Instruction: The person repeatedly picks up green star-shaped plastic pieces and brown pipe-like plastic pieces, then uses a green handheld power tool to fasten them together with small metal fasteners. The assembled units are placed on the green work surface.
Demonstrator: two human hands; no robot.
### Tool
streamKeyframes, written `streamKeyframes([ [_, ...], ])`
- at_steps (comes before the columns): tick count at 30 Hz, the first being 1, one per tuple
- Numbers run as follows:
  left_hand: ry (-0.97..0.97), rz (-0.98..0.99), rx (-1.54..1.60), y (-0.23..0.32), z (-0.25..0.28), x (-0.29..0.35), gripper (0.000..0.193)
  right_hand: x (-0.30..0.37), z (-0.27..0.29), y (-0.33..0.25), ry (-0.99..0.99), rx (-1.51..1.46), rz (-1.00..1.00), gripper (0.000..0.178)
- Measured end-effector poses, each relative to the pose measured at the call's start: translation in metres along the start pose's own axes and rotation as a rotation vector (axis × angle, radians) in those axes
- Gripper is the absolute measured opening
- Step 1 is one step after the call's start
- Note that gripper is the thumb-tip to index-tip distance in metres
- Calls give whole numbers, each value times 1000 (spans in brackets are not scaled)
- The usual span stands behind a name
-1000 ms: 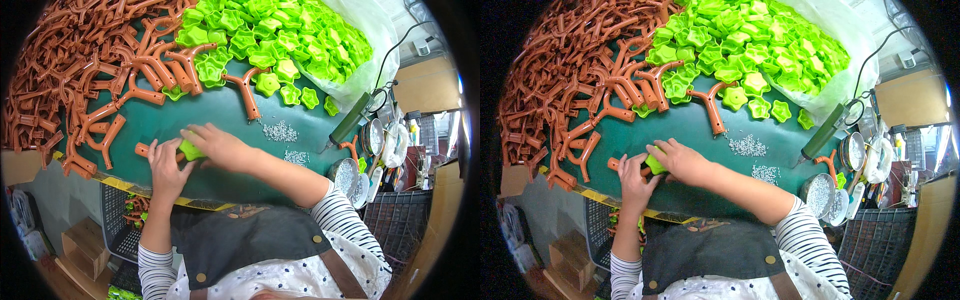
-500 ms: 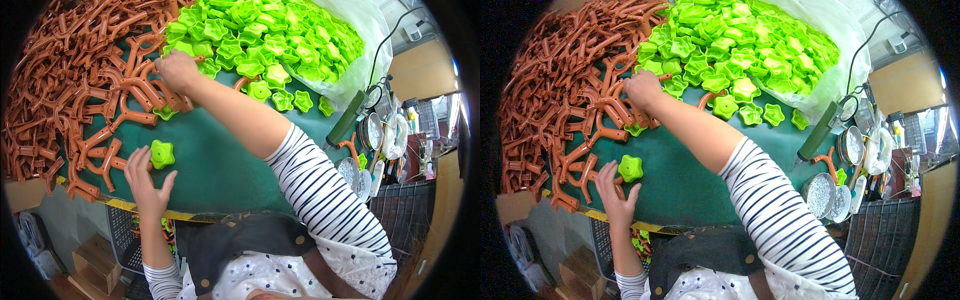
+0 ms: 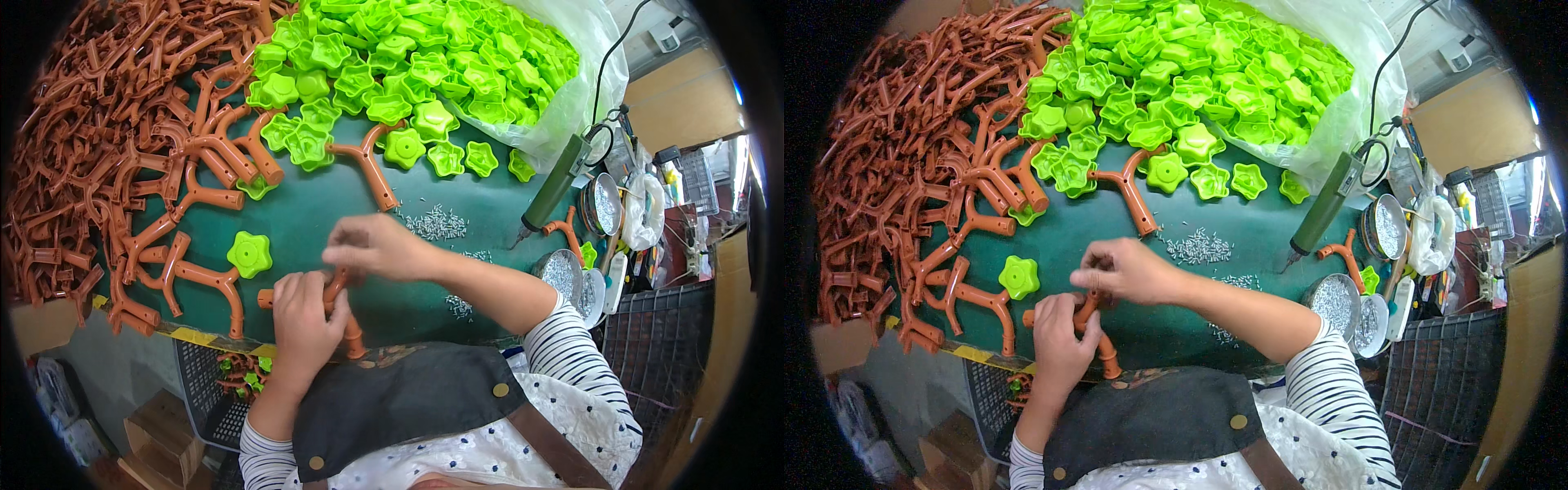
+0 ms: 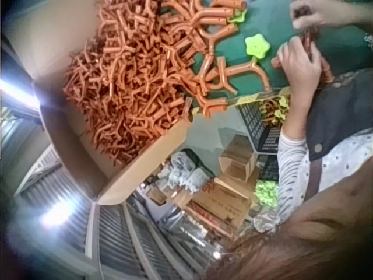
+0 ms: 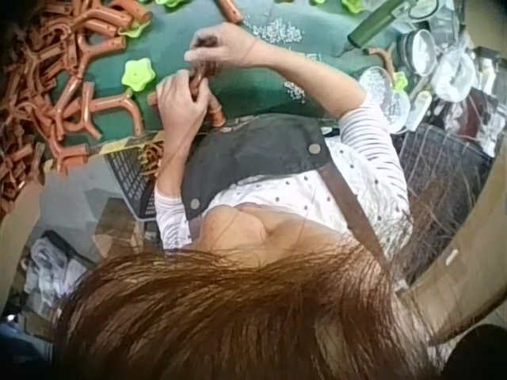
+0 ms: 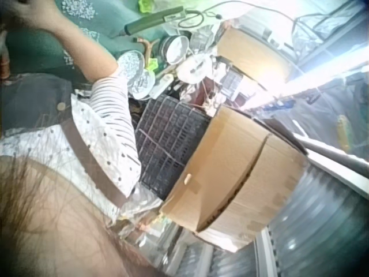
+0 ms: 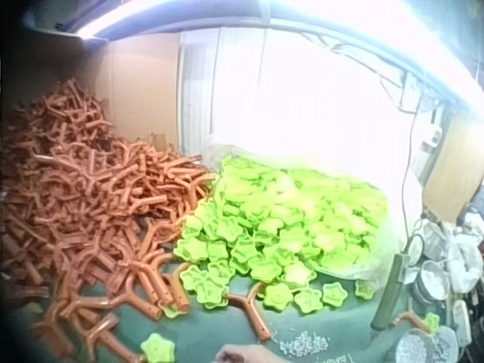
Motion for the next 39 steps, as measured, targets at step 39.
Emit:
streamKeyframes([
  [39,123,53,-51,-27,-21,34,40,35,-18,23,-164,542,499,27],
])
Point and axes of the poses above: each hand's wrist, its own x-axis away from the middle knuckle, its own z-axis out of the back of the hand, y = z × x, the point moved 7 cm from there along -x, towards the middle knuckle, and after that the axes turned 7 degrees about z, right-handed, at the moved point
